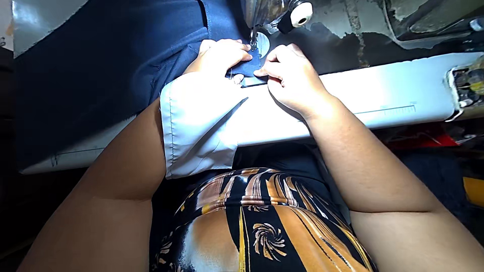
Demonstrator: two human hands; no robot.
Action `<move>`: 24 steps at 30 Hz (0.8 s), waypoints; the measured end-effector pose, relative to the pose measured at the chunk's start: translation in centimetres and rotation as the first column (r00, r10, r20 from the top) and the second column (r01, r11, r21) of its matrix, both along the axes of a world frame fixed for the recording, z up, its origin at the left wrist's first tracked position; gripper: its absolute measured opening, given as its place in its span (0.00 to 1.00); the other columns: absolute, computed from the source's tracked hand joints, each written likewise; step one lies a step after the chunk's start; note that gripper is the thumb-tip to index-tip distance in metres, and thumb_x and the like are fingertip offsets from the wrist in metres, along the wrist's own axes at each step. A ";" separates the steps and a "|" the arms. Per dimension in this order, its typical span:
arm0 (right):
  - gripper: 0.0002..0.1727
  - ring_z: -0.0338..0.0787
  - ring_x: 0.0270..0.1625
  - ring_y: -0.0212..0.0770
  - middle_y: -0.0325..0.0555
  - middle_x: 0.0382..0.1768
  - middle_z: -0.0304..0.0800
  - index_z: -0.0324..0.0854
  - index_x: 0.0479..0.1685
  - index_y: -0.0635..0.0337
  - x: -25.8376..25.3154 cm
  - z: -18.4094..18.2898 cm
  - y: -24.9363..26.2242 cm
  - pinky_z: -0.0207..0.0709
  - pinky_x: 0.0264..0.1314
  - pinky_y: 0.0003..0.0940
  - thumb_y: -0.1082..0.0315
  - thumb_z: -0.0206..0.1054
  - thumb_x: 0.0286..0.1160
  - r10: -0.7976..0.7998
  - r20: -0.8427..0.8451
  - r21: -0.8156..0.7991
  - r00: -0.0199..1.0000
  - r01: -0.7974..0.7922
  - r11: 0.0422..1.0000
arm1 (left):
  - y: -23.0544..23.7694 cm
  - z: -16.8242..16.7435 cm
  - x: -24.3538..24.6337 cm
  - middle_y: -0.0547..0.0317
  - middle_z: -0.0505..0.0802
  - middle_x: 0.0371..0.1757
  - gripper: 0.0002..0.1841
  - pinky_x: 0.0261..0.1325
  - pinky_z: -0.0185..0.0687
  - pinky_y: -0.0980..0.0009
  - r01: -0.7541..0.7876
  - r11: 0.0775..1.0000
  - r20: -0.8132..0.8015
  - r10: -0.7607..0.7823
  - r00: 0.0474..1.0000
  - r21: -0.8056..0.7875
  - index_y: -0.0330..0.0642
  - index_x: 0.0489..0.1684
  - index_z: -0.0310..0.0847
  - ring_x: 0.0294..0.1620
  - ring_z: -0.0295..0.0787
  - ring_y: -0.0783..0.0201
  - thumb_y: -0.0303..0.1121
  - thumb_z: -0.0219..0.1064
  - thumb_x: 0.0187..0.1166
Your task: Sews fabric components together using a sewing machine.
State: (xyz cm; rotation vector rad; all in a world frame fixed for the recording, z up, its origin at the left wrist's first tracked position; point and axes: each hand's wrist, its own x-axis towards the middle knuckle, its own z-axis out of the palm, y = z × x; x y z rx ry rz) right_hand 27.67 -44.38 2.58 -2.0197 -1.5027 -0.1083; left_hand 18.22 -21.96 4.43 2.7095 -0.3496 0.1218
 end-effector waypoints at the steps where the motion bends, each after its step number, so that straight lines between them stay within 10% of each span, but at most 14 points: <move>1: 0.19 0.82 0.60 0.56 0.54 0.51 0.87 0.94 0.50 0.56 0.0 0.0 0.0 0.73 0.66 0.46 0.77 0.56 0.74 -0.012 -0.005 -0.014 1.000 0.012 1.000 | -0.1 0.1 0.1 0.50 0.82 0.81 0.26 0.79 0.54 0.35 -0.003 1.000 -0.011 0.003 1.000 0.014 0.42 0.71 0.84 0.88 0.69 0.50 0.45 0.60 0.77; 9: 0.15 0.83 0.70 0.56 0.52 0.59 0.88 0.94 0.54 0.49 -2.9 1.3 -0.4 0.74 0.71 0.59 0.71 0.65 0.75 -0.067 -0.041 -0.053 0.997 0.065 0.996 | 0.1 0.3 -1.1 0.47 0.86 0.76 0.26 0.64 0.64 0.33 0.041 0.991 0.126 -0.058 0.990 0.130 0.43 0.72 0.85 0.69 0.79 0.34 0.47 0.55 0.84; 12: 0.06 0.91 0.47 0.43 0.44 0.38 0.93 0.95 0.38 0.52 -9.8 -0.3 -4.7 0.83 0.50 0.45 0.67 0.75 0.63 0.182 0.017 0.132 0.983 -0.183 0.974 | 0.2 0.1 -0.7 0.33 0.85 0.74 0.28 0.62 0.70 0.30 0.113 0.978 0.129 -0.136 0.982 0.173 0.34 0.72 0.82 0.62 0.83 0.25 0.46 0.50 0.89; 14: 0.04 0.93 0.42 0.48 0.47 0.35 0.92 0.91 0.38 0.57 -12.6 -2.7 -8.9 0.85 0.43 0.50 0.67 0.73 0.70 0.304 -0.153 -0.017 0.940 -0.310 0.951 | 0.1 -0.3 -1.2 0.30 0.82 0.76 0.32 0.67 0.69 0.30 0.070 0.983 0.093 -0.087 0.992 0.167 0.32 0.74 0.80 0.66 0.81 0.24 0.52 0.50 0.89; 17: 0.10 0.96 0.52 0.49 0.53 0.45 0.97 0.93 0.46 0.65 -10.2 -7.1 -17.9 0.87 0.61 0.51 0.72 0.65 0.79 -0.188 -0.317 -0.249 0.930 0.110 0.962 | 1.6 -1.0 -1.2 0.37 0.78 0.82 0.38 0.74 0.69 0.37 0.073 0.987 0.032 -0.079 0.996 0.146 0.37 0.80 0.76 0.75 0.78 0.32 0.55 0.67 0.74; 20: 0.15 0.93 0.59 0.54 0.58 0.53 0.94 0.89 0.55 0.66 -4.7 -6.1 -27.7 0.83 0.69 0.55 0.67 0.61 0.86 -0.727 -0.278 -0.397 0.628 0.614 0.682 | 0.4 2.2 -0.5 0.27 0.66 0.88 0.65 0.71 0.70 0.29 0.176 0.945 -0.225 -0.115 0.968 0.276 0.27 0.86 0.64 0.77 0.74 0.23 0.48 0.94 0.39; 24: 0.18 0.84 0.74 0.61 0.62 0.68 0.87 0.88 0.63 0.64 1.5 -0.6 -34.9 0.71 0.79 0.64 0.67 0.55 0.88 -0.946 -0.100 -0.383 0.308 0.866 0.322 | 0.3 0.8 0.3 0.48 0.51 0.97 0.83 0.69 0.77 0.41 0.153 0.794 -0.391 0.114 0.913 0.589 0.38 0.95 0.50 0.82 0.72 0.36 0.54 0.99 0.20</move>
